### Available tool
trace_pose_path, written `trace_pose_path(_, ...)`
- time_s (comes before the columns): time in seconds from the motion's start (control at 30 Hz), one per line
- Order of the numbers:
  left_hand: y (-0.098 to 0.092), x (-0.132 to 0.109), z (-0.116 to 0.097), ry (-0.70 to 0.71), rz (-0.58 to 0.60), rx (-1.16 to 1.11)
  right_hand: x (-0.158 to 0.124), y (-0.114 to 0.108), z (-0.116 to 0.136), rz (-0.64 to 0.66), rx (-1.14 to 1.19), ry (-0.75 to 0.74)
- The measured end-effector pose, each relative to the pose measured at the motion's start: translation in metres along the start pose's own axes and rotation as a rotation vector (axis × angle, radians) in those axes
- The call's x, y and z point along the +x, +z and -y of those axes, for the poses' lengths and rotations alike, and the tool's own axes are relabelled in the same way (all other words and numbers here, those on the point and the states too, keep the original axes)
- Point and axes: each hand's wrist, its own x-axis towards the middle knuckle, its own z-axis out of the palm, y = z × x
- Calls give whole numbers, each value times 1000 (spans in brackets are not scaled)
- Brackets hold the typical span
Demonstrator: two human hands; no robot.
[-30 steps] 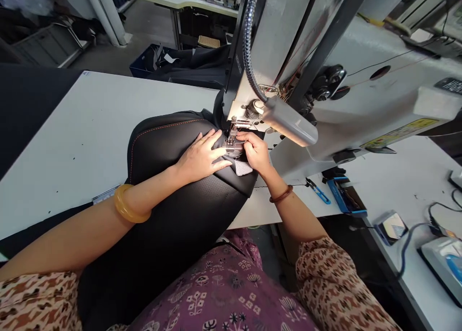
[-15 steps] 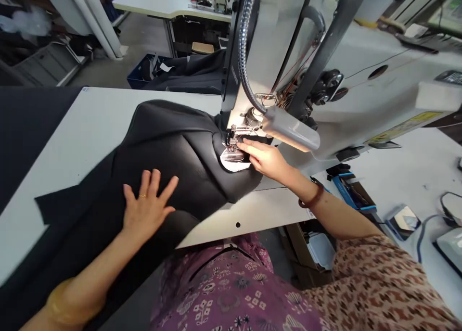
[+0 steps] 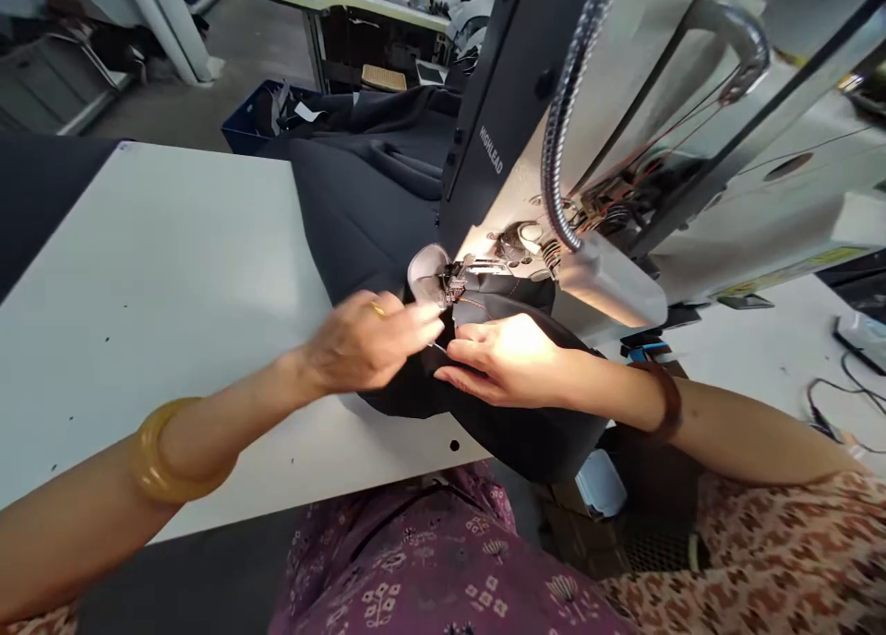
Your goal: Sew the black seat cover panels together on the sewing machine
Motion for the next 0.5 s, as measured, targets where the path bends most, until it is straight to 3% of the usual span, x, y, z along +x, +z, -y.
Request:
trace_pose_path(0.07, -11, 5, -21, 116, 169, -99, 3, 3, -2, -165, -14, -111)
trace_pose_path(0.13, -24, 7, -22, 25, 342, -123, 9, 6, -6, -279, -16, -209)
trace_pose_path(0.2, -36, 5, -8, -89, 453, -32, 16, 11, -11, -280, 12, -261)
trace_pose_path(0.27, -47, 4, 13, -147, 424, 114, 23, 18, -15, -233, 26, -219)
trace_pose_path(0.37, -55, 14, 38, -190, 251, 252, 28, 32, -16, -260, -39, -33)
trace_pose_path(0.5, -45, 45, 36, -122, 144, 348, 10, 51, -16, -448, -139, 144)
